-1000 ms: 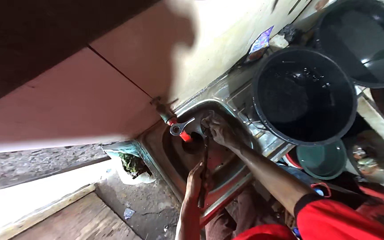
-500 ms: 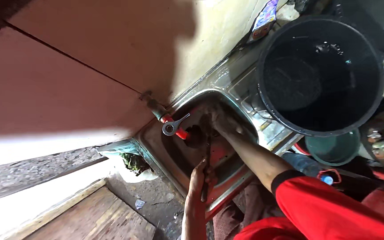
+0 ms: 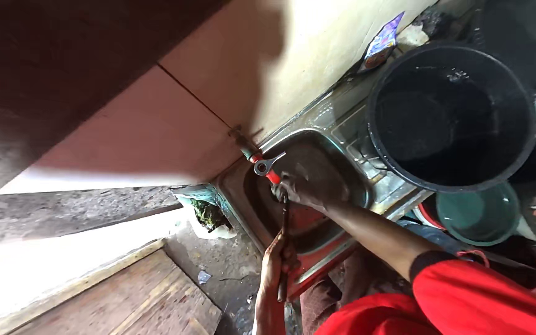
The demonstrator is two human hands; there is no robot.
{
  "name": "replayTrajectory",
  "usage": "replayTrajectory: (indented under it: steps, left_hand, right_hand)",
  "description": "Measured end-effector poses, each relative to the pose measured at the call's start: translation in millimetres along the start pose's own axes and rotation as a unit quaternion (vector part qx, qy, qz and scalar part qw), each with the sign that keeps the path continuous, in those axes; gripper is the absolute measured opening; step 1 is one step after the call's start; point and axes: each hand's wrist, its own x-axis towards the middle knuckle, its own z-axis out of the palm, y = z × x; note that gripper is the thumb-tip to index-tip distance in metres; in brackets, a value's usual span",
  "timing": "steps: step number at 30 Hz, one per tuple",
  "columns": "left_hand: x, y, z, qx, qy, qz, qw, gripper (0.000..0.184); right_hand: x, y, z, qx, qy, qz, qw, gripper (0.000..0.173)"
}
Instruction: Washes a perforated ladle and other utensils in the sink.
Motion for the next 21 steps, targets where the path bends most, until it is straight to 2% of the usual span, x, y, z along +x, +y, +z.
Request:
replayTrajectory:
  steps: [1,3,4,6,8,10,11,14,16,17,19,21]
  left_hand:
    - [-5.5,-0.6,-1.1,0.002,0.001,0.003,1.0,0.039]
    - [-9.4,-0.3,-5.4,0.004,0.001,0.013,1.0,0.038]
    - [-8.9,0.5,-7.5,-0.001,0.001,0.017,1.0,0.037]
    - [-5.0,4.3,-9.6,-0.006,0.004,0.03,1.0,0.038]
    - [-6.6,8.4,-15.2,-0.007,0.005,0.033,0.999,0.038]
    - [-13.1,8.9,-20.4,-0.009,0.001,0.029,1.0,0.038]
    - [-16.9,7.8,-22.1,-0.009,-0.002,0.024,1.0,0.039]
    - [-20.6,2.4,-20.0,0.019,0.009,0.026,0.999,0.041]
    - [-18.4,3.5,-14.1,0.039,0.021,0.032,0.998,0.041]
    - [-17.0,4.8,-12.1,0.045,0.025,0.036,0.998,0.042]
    - [-11.0,12.2,-8.7,0.048,0.033,0.047,0.997,0.04]
    - [-3.6,19.8,-6.4,0.056,0.052,0.06,0.995,0.039]
  right_hand:
    - [5.4,4.8,0.9,-0.024,0.045,0.006,0.999,0.039]
    - [19.0,13.0,13.2,-0.054,0.152,0.018,0.987,0.04]
    - [23.2,9.1,20.1,-0.051,0.164,0.028,0.985,0.042]
    - [19.9,-12.3,27.1,0.005,0.103,0.024,0.994,0.044]
    - [11.2,-29.5,25.0,0.057,0.015,-0.026,0.998,0.033]
    - [8.8,-26.8,15.9,0.023,-0.004,-0.056,0.998,0.027]
    - [7.9,-24.5,8.2,-0.015,0.014,-0.034,0.999,0.028]
    - [20.1,-4.9,9.6,-0.123,0.168,0.035,0.977,0.03]
    - [37.4,-1.7,14.4,-0.117,0.255,0.03,0.959,0.027]
    - [37.4,-7.6,16.1,-0.079,0.253,0.018,0.964,0.029]
    - [30.3,-19.7,24.4,0.009,0.186,-0.011,0.983,0.036]
    - [21.0,-28.7,28.6,0.092,0.11,-0.028,0.989,0.026]
